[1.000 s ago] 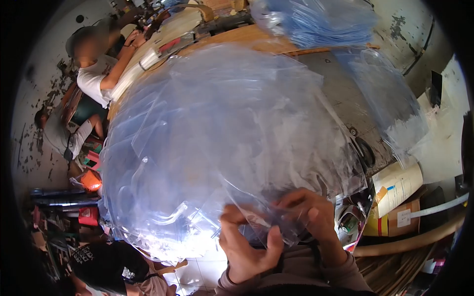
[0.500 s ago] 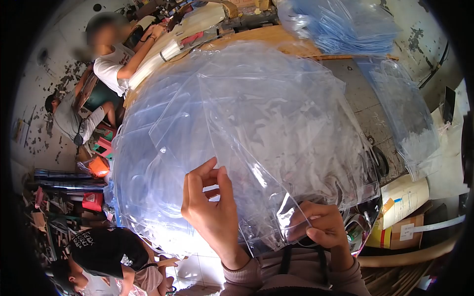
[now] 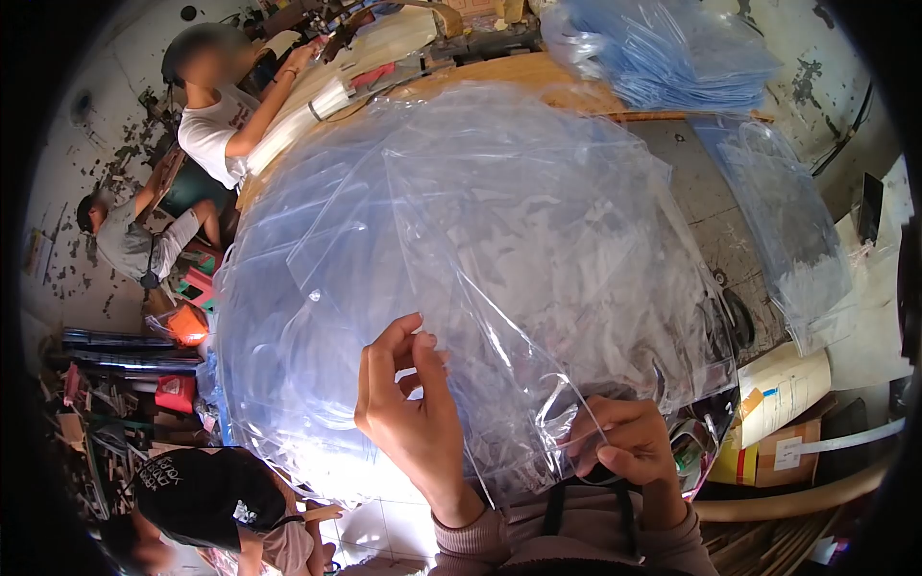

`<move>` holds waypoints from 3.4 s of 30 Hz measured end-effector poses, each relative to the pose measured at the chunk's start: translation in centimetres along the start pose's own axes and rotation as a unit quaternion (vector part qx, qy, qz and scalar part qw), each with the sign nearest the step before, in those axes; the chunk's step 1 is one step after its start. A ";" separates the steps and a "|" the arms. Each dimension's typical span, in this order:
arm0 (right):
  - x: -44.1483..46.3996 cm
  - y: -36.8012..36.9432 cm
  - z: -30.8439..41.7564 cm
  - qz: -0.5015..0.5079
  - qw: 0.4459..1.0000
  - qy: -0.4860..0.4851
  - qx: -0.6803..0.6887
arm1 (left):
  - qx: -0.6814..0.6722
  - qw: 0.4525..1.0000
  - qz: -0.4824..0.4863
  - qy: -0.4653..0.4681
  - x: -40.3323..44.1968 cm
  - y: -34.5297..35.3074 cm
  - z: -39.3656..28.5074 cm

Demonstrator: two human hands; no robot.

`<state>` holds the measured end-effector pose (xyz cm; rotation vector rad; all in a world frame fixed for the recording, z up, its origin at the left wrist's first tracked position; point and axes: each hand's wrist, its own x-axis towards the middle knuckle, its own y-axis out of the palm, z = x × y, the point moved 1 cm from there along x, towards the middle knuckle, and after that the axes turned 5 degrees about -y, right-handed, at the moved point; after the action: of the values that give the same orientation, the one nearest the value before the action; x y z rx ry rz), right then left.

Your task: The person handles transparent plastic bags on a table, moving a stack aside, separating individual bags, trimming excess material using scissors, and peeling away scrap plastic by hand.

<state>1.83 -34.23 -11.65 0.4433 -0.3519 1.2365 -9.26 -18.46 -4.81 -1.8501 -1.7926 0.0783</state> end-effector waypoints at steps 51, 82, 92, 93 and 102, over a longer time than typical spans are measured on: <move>-0.5 -16.4 14.4 -0.284 0.923 0.000 -0.258 | -0.102 0.934 0.320 0.116 -3.0 -10.4 6.8; -13.2 -23.4 11.4 -0.595 0.454 0.035 -0.663 | 0.287 0.917 0.175 0.217 -2.1 -3.8 3.2; -4.4 -6.7 5.3 -0.361 0.643 -0.080 -0.671 | 0.259 0.880 0.313 0.246 -1.3 -5.6 2.7; -2.8 -4.9 5.4 -0.318 0.708 -0.068 -0.627 | 0.240 0.876 0.337 0.249 -1.0 -5.7 2.5; 2.5 -2.3 3.2 0.033 0.706 -0.096 -0.701 | 0.125 0.883 0.390 0.229 0.5 -6.8 3.0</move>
<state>4.72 -34.36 -8.00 -0.7954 -1.3517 0.6700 -16.58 -17.28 -4.28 -2.0575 -0.6200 0.1465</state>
